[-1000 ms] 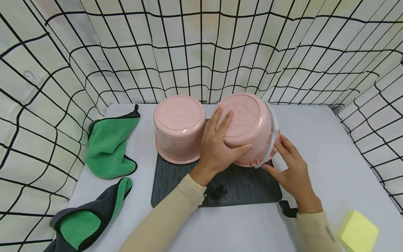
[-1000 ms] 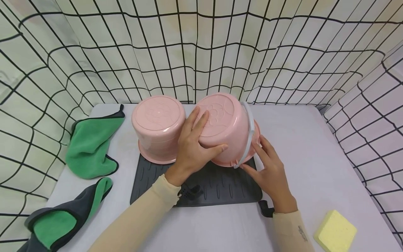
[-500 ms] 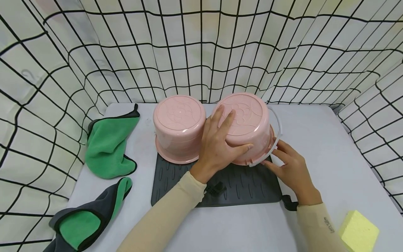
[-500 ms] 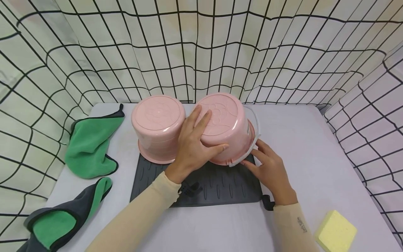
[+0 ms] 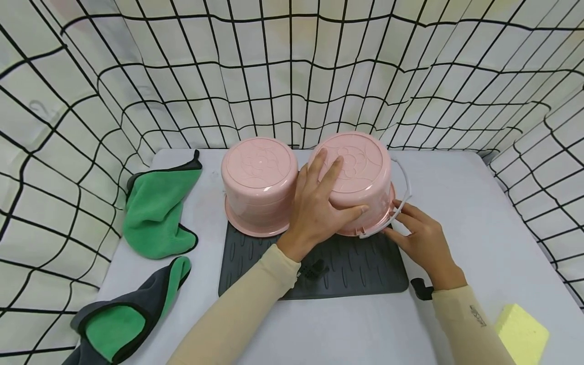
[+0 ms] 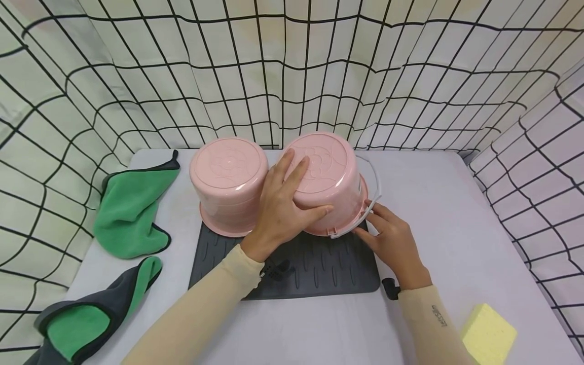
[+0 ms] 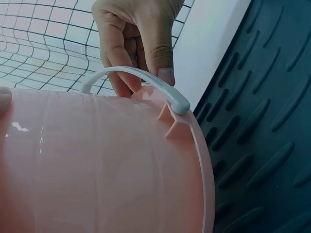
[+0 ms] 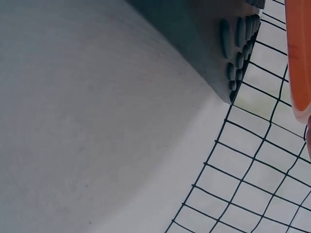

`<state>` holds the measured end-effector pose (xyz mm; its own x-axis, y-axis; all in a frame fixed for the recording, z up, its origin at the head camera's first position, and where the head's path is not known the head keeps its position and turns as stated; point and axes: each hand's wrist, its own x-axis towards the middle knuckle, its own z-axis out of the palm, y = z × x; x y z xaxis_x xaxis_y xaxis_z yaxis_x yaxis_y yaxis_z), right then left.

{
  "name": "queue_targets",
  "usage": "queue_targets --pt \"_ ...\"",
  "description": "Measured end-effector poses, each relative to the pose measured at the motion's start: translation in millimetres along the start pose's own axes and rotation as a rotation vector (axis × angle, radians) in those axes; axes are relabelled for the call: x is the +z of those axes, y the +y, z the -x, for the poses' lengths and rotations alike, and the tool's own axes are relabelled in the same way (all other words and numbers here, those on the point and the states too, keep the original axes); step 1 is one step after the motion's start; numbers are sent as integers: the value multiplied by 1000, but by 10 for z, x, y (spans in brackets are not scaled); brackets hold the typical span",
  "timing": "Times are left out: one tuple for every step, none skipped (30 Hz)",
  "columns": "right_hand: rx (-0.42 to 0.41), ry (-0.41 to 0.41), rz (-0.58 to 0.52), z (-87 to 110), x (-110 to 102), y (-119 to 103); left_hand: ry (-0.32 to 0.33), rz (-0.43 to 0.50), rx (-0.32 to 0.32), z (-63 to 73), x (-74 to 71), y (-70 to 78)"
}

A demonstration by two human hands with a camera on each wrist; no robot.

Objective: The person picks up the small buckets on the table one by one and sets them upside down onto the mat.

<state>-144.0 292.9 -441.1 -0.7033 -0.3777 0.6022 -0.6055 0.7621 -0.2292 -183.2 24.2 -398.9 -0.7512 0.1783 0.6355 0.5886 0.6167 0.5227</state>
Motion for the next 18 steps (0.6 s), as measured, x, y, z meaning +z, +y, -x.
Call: queue_targets --pt "-2 -3 0 -1 7 3 -1 -11 2 -1 3 -1" --pt "-6 0 -4 -5 16 6 -1 -19 4 -3 6 0" --pt "-8 1 -8 -9 24 10 -4 -28 6 -5 8 2" --pt "-6 1 -12 -16 34 19 -6 -38 8 -10 7 7" --pt "-6 5 -16 -24 45 28 -12 -48 9 -16 8 10" --pt "-10 8 -16 -33 55 37 -17 -58 11 -24 10 13" --pt "-9 10 -20 -40 66 47 -25 -73 10 -33 12 18" --pt "-10 10 -19 -45 76 57 -35 -87 8 -44 12 25" --pt "-6 2 -19 -50 85 69 -49 -103 3 -55 14 30" --pt "-4 -6 -13 -53 94 84 -61 -121 -4 -68 17 37" --pt "-3 -9 -14 -57 107 98 -74 -139 -16 -80 22 43" --pt "-1 -16 -15 -60 119 114 -85 -155 -27 -90 28 51" --pt "5 -23 -20 -63 131 134 -100 -171 -41 -100 32 63" --pt "6 -27 -22 -66 143 152 -113 -180 -54 -110 40 77" --pt "12 -32 -29 -69 156 172 -123 -188 -65 -118 52 89" --pt "12 -34 -34 -72 169 191 -134 -194 -77 -125 64 103" --pt "15 -40 -39 -72 179 210 -143 -200 -86 -131 79 115" --pt "18 -47 -40 -70 188 227 -150 -206 -92 -136 94 128"
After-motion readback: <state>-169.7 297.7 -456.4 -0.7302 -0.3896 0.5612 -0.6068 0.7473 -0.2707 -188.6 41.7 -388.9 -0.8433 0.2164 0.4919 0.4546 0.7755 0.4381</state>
